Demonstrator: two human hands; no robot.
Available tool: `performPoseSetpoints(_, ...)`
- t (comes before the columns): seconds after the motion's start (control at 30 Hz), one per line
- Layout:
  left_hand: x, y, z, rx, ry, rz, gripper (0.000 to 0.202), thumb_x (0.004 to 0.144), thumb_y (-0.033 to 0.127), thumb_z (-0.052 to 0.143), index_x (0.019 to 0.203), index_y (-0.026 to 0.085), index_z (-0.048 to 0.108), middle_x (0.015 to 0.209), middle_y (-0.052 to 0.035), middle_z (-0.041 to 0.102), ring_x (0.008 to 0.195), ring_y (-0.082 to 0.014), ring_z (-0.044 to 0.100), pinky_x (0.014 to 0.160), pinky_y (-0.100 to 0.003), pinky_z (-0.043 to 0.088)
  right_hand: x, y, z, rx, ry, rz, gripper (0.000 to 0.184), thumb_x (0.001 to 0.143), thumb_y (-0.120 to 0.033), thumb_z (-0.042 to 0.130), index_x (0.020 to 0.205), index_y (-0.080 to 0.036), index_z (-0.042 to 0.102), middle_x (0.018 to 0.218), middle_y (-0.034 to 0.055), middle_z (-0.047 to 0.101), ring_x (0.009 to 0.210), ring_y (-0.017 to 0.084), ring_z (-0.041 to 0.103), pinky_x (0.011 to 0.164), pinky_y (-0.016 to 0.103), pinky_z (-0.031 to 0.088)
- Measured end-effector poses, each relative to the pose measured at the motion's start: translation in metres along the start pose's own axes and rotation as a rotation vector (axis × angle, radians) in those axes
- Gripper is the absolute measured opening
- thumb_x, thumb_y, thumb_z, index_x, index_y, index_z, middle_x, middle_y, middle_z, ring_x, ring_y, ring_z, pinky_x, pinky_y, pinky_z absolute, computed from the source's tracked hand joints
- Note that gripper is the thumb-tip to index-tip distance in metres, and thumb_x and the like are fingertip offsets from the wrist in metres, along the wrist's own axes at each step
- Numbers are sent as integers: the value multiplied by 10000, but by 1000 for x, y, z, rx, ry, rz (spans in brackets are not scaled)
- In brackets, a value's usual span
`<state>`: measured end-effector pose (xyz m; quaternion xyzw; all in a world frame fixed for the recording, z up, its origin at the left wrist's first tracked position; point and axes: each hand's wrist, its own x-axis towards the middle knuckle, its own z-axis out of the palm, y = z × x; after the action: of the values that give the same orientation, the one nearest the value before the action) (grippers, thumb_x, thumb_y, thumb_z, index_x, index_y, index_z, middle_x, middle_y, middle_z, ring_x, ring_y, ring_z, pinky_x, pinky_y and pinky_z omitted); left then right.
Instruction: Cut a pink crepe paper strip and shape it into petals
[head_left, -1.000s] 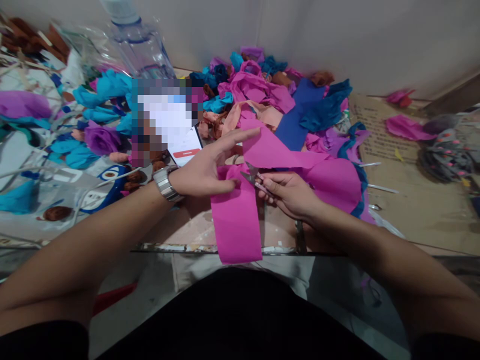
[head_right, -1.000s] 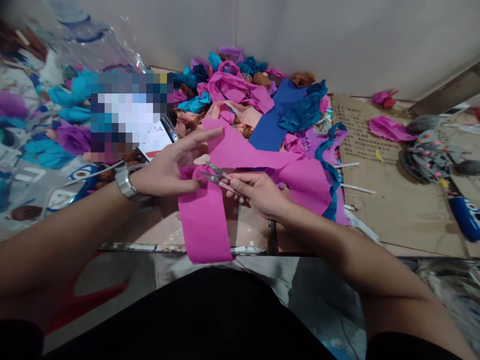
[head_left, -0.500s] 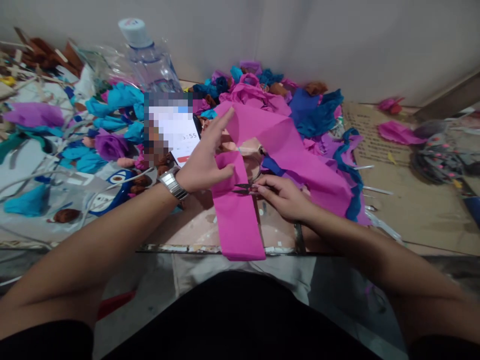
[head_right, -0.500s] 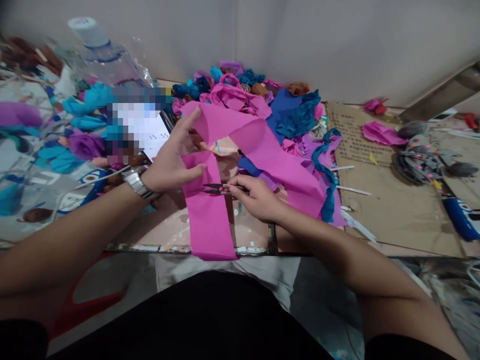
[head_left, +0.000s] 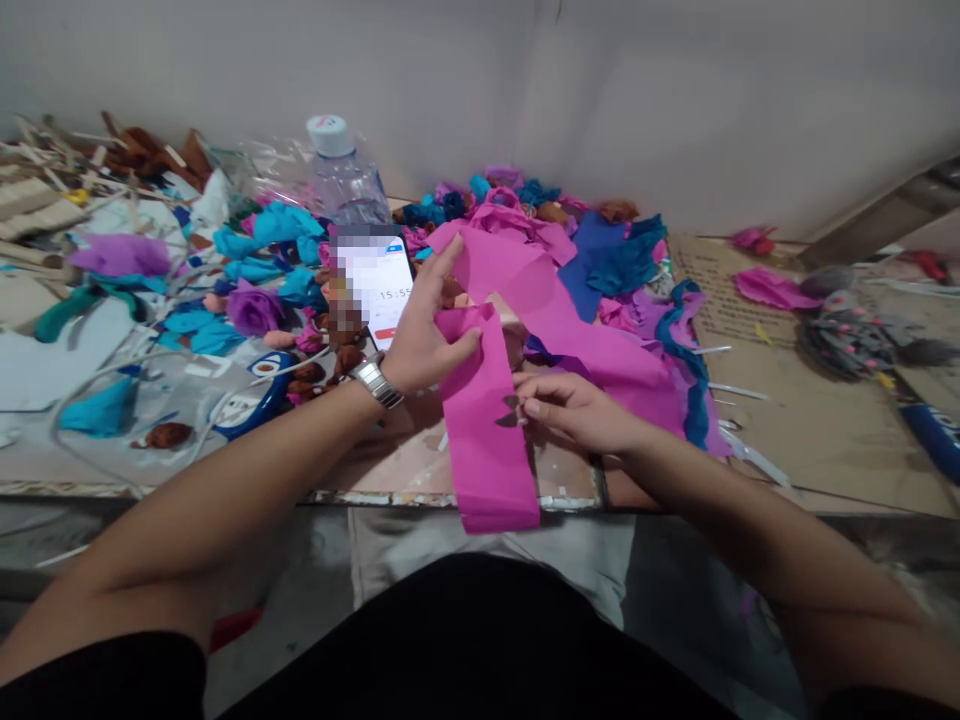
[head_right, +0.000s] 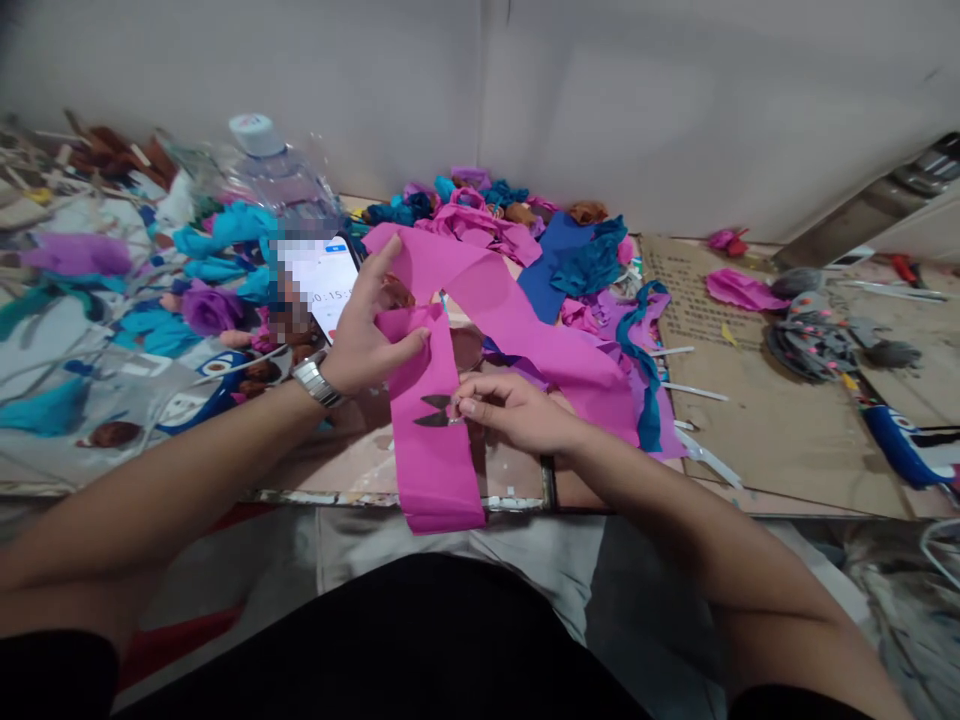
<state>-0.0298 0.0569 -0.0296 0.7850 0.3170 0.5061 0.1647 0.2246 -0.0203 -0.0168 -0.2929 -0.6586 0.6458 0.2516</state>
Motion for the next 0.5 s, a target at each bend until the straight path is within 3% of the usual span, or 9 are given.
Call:
performPoseSetpoints(0.17, -5, -5, 10, -89, 27, -83, 952, 867, 560, 758, 1654, 301, 288, 1694, -149, 336, 1348, -322, 556, 1137, -519, 498, 1, -16, 3, -98, 37, 58, 310, 955, -474, 739, 941, -170, 800, 930, 68, 758, 804, 151, 677, 737, 284, 542)
performPoseSetpoints(0.27, -7, -4, 14, -221, 82, -177, 830, 900, 612, 713, 1593, 266, 414, 1627, -165, 445, 1295, -302, 618, 1075, -481, 546, -9, -45, -7, -145, -116, -74, 234, 935, -401, 784, 899, -172, 822, 862, 67, 771, 789, 164, 695, 755, 298, 547)
performPoseSetpoints(0.33, -7, 0, 14, -271, 30, -271, 662, 956, 587, 654, 1493, 212, 555, 1501, -163, 592, 1279, -288, 643, 1067, -449, 555, -10, -68, -20, -92, -9, -142, 172, 912, -366, 819, 900, -194, 827, 834, 49, 772, 723, 154, 683, 691, 291, 533)
performPoseSetpoints(0.43, -8, 11, 14, -271, -81, -425, 440, 991, 500, 623, 1254, 168, 740, 1183, -126, 777, 995, -220, 743, 889, -361, 623, 12, -98, -53, 91, 345, -344, 141, 837, -423, 887, 837, -312, 800, 808, -51, 756, 689, 128, 630, 703, 289, 545)
performPoseSetpoints(0.5, -7, 19, 14, -140, -63, -523, 350, 946, 451, 674, 1070, 152, 806, 970, -85, 808, 803, -175, 728, 734, -286, 625, 43, -110, -90, 159, 483, -465, 218, 782, -465, 919, 914, -387, 763, 998, -93, 784, 932, 165, 665, 896, 334, 573)
